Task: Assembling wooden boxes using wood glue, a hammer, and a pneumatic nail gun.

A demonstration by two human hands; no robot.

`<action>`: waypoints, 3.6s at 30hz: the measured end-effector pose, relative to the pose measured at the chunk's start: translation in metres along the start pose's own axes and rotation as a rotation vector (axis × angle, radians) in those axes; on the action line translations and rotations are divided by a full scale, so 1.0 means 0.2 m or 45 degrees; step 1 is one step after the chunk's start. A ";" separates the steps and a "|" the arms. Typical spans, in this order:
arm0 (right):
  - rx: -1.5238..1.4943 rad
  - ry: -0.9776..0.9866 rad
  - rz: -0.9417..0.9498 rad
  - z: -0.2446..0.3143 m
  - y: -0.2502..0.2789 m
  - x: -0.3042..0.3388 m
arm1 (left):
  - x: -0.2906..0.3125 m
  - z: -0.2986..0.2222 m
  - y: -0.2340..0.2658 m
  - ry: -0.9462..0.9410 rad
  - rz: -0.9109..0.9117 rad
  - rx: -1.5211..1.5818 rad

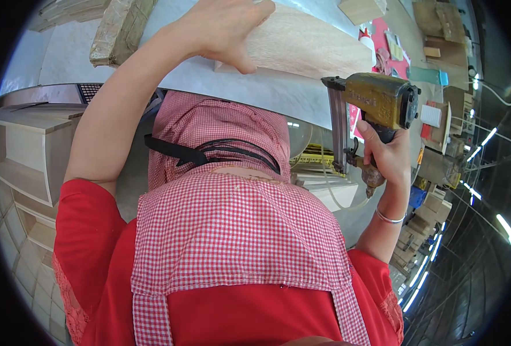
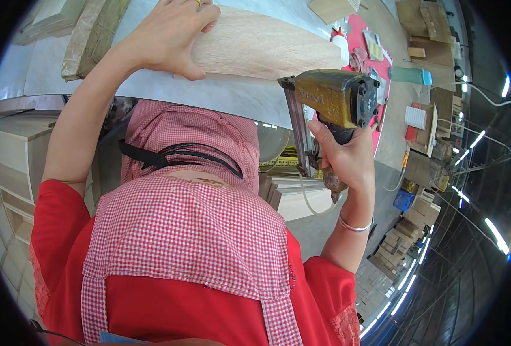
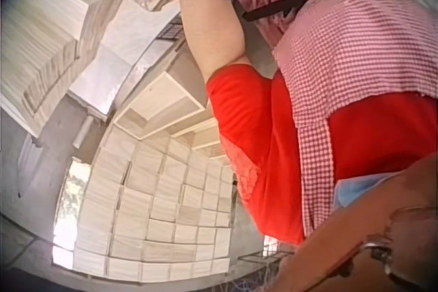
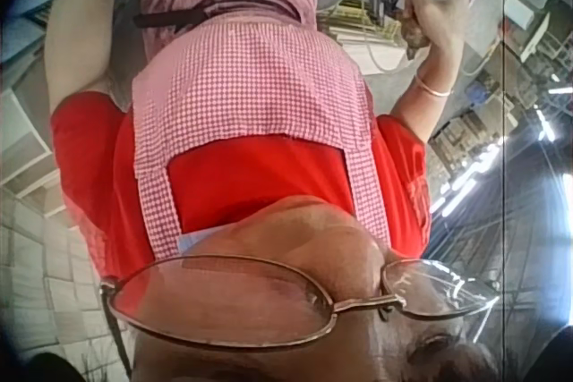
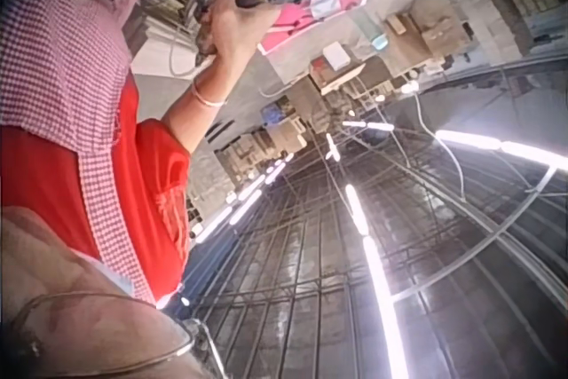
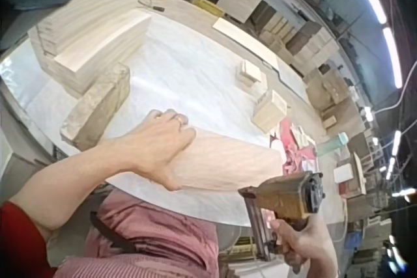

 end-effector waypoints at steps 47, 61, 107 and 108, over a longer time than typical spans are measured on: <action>0.141 0.471 0.166 0.52 -0.48 -0.05 | 0.34 0.20 -0.04 -0.076 -0.616 0.106; -0.099 0.021 -0.203 -0.04 0.03 0.18 | 0.37 -0.27 -0.45 -0.001 -0.475 1.119; 0.080 0.182 0.168 -0.02 -0.03 0.07 | -0.53 0.94 -0.21 0.389 -0.752 0.589; 0.102 0.140 0.177 -0.03 -0.03 0.06 | -0.53 0.95 -0.22 0.395 -0.745 0.610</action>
Point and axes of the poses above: each hand's wrist, its own x-axis away from the middle knuckle, its own y-axis out of the back of the hand, z = x × y, the point moved 10 cm from there along -x, towards the middle knuckle, and after that the axes turned 2 degrees about y, right-handed, at the moved point
